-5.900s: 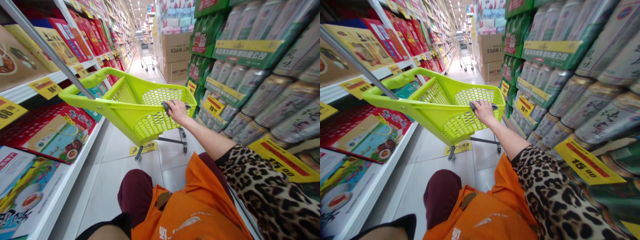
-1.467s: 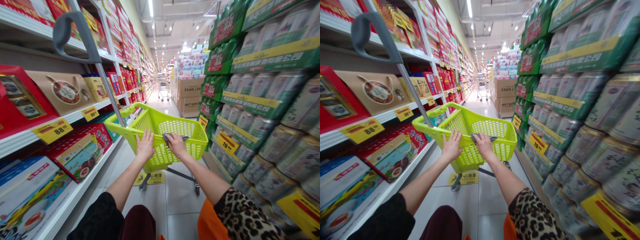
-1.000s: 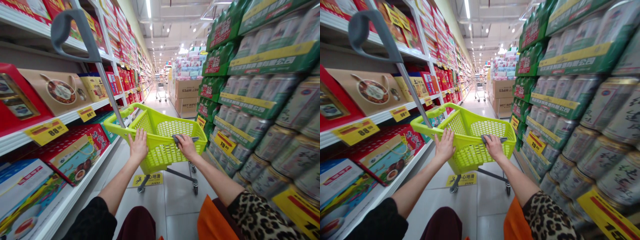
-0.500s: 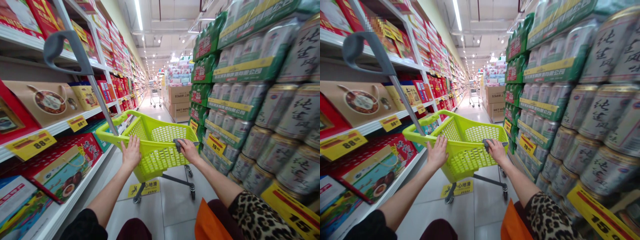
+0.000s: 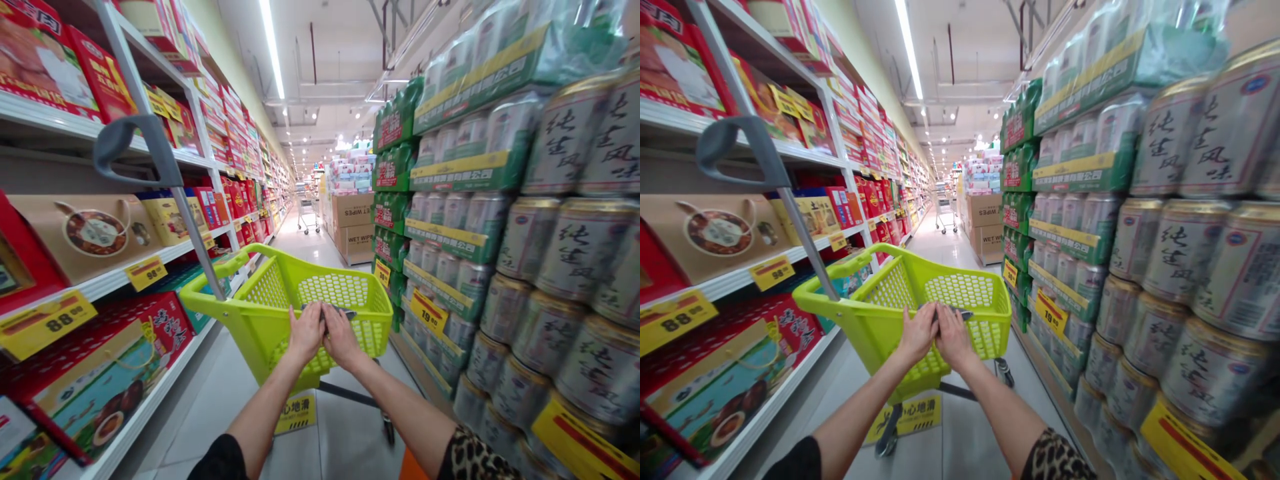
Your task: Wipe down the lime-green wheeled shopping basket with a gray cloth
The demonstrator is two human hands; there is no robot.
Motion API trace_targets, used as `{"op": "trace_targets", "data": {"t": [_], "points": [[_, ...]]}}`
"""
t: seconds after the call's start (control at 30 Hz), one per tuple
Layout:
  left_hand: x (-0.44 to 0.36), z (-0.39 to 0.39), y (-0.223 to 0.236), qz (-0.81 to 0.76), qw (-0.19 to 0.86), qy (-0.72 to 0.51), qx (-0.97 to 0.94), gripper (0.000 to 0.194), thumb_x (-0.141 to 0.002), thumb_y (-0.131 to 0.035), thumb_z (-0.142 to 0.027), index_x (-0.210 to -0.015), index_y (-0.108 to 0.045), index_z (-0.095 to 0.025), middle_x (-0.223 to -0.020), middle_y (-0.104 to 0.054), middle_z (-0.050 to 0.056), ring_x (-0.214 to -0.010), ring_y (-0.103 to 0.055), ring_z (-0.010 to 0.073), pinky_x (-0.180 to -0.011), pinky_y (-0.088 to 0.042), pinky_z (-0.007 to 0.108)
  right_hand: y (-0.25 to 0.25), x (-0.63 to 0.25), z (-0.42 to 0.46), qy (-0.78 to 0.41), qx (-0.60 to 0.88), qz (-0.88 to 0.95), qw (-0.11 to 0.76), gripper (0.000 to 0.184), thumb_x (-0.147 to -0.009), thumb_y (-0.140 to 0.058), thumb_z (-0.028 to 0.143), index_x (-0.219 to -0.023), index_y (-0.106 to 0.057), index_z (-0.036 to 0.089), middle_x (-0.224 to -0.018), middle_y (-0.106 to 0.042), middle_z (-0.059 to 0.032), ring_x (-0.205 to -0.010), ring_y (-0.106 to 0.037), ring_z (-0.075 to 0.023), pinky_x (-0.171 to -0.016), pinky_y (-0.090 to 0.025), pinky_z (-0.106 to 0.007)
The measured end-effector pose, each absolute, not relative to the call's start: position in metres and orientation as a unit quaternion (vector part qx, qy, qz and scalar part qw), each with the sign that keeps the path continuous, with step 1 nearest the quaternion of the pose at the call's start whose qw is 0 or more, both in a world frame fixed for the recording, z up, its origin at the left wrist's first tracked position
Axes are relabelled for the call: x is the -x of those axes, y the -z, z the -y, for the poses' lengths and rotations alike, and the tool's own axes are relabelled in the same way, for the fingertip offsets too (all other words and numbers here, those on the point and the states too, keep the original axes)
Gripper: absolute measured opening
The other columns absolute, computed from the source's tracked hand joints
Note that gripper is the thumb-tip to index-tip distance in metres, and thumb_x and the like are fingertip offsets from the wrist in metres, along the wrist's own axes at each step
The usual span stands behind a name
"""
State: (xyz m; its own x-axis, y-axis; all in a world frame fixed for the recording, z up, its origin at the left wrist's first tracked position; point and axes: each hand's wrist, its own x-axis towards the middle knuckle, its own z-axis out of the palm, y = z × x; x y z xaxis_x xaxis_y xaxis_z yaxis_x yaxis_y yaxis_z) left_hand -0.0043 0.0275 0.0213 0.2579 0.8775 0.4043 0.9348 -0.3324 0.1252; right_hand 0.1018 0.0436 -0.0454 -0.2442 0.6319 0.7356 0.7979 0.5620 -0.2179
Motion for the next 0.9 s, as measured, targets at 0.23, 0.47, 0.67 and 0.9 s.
{"op": "trace_targets", "data": {"t": [0.23, 0.47, 0.67, 0.9], "points": [[-0.02, -0.029, -0.011, 0.566, 0.139, 0.218, 0.783, 0.029, -0.086, -0.045, -0.042, -0.104, -0.061, -0.026, -0.104, -0.063, 0.007, -0.105, -0.053, 0.0272, -0.101, -0.018, 0.067, 0.054, -0.158, -0.028, 0.142, 0.556, 0.735, 0.362, 0.07, -0.07, -0.044, 0.012, -0.137, -0.03, 0.002, -0.144, -0.031, -0.0204, -0.135, -0.025, -0.0266, -0.108, -0.019, -0.052], [-0.004, -0.05, 0.009, 0.507, 0.173, 0.178, 0.826, 0.034, -0.086, -0.042, -0.019, -0.117, -0.056, -0.024, -0.124, -0.055, 0.01, -0.118, -0.045, 0.0255, -0.104, -0.03, 0.05, 0.058, -0.162, -0.026, 0.15, 0.566, 0.741, 0.329, 0.052, -0.079, -0.047, 0.021, -0.131, -0.043, 0.013, -0.138, -0.044, -0.0146, -0.129, -0.035, -0.0279, -0.106, -0.017, -0.054], [0.01, -0.06, -0.027, 0.458, 0.108, 0.169, 0.866, 0.024, -0.087, -0.042, -0.02, -0.102, -0.061, -0.018, -0.102, -0.063, 0.007, -0.099, -0.056, 0.0176, -0.09, -0.044, 0.031, 0.03, -0.127, -0.032, 0.081, 0.533, 0.733, 0.414, 0.032, -0.087, -0.048, 0.028, -0.117, -0.054, 0.019, -0.112, -0.064, -0.0102, -0.106, -0.053, -0.0237, -0.102, -0.021, -0.051], [0.027, -0.061, -0.052, 0.578, 0.162, 0.241, 0.763, 0.031, -0.082, -0.051, -0.024, -0.111, -0.054, -0.014, -0.115, -0.058, 0.014, -0.112, -0.05, 0.0253, -0.101, -0.031, 0.047, 0.003, -0.08, -0.051, 0.022, 0.571, 0.692, 0.44, 0.018, -0.088, -0.048, 0.025, -0.082, -0.064, 0.023, -0.099, -0.067, -0.0056, -0.101, -0.053, -0.0231, -0.097, -0.024, -0.05]]}}
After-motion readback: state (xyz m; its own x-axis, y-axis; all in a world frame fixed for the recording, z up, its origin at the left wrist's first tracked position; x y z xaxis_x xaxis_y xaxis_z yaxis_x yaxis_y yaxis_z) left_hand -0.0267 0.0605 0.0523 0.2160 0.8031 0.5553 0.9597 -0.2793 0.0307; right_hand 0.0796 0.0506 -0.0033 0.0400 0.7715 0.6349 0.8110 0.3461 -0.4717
